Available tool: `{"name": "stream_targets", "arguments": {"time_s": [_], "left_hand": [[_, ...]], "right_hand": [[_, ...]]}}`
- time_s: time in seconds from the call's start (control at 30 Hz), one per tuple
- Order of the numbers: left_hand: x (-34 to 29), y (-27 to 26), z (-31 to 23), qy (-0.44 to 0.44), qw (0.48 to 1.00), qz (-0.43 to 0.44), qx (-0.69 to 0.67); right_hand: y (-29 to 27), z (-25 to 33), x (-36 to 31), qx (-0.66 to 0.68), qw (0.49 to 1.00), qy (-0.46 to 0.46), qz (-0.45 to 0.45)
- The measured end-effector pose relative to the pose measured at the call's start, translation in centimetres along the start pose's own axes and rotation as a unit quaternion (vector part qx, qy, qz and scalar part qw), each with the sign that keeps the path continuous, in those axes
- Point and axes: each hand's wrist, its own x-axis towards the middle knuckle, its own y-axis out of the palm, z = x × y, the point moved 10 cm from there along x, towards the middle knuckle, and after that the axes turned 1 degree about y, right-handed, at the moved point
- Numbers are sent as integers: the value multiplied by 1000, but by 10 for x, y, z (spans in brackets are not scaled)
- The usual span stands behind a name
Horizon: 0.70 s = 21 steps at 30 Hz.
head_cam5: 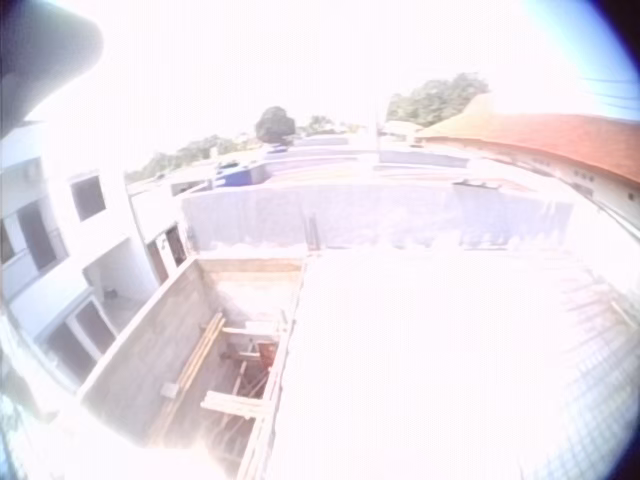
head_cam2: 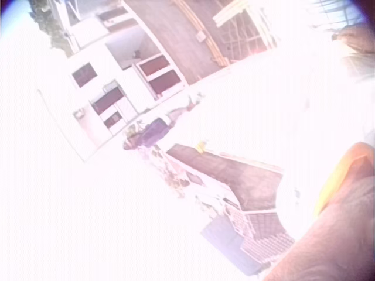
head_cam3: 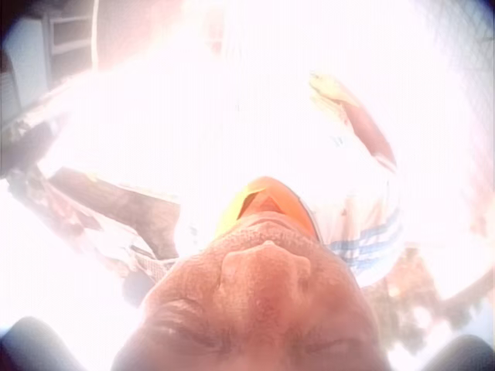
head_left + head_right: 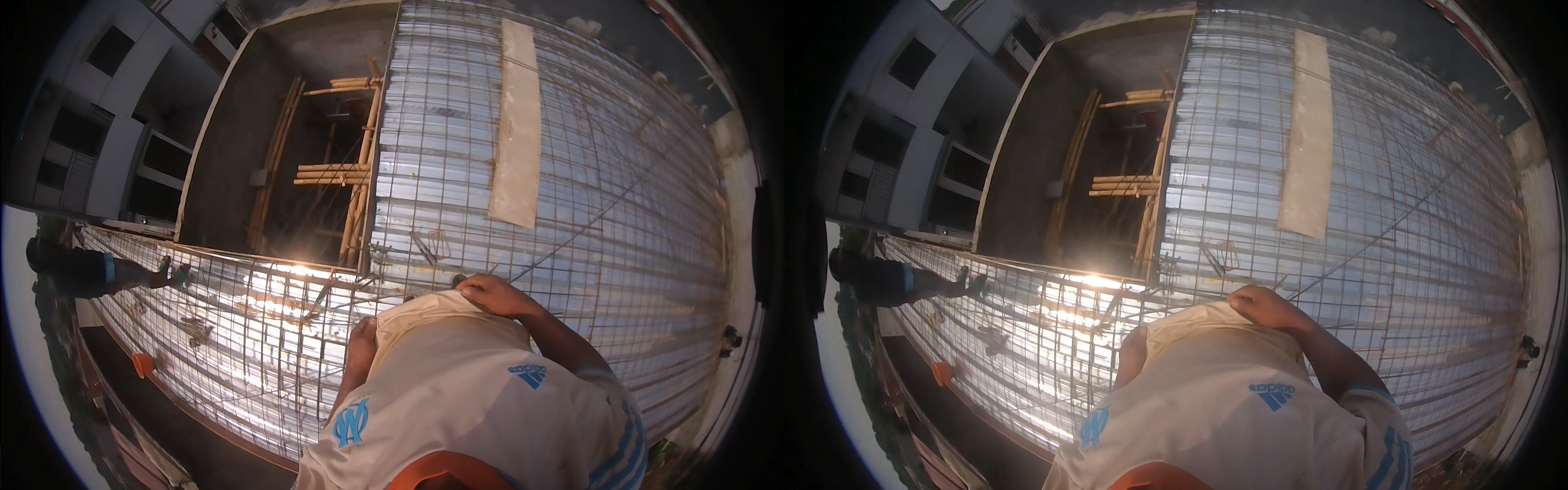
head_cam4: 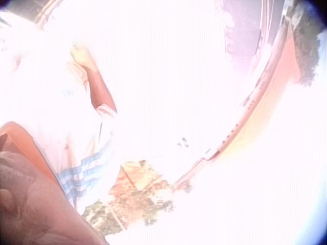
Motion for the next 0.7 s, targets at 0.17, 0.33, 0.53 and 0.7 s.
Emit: {"name": "stream_targets", "arguments": {"time_s": [0.17, 0.33, 0.53, 0.7], "left_hand": [[-39, -53, -108, 121, 986, -15, -113], [-46, -17, -135, 126, 989, 14, 77], [-47, 14, -115, 11, 977, 171, 129], [-62, -10, -164, 20, 986, 162, -22]], "right_hand": [[26, -23, -34, -1, 987, 41, 157], [-27, 3, -39, -33, 995, 98, 0], [-88, 115, -110, -24, 992, 114, 57], [-89, 197, -140, 56, 985, 47, 154]]}}
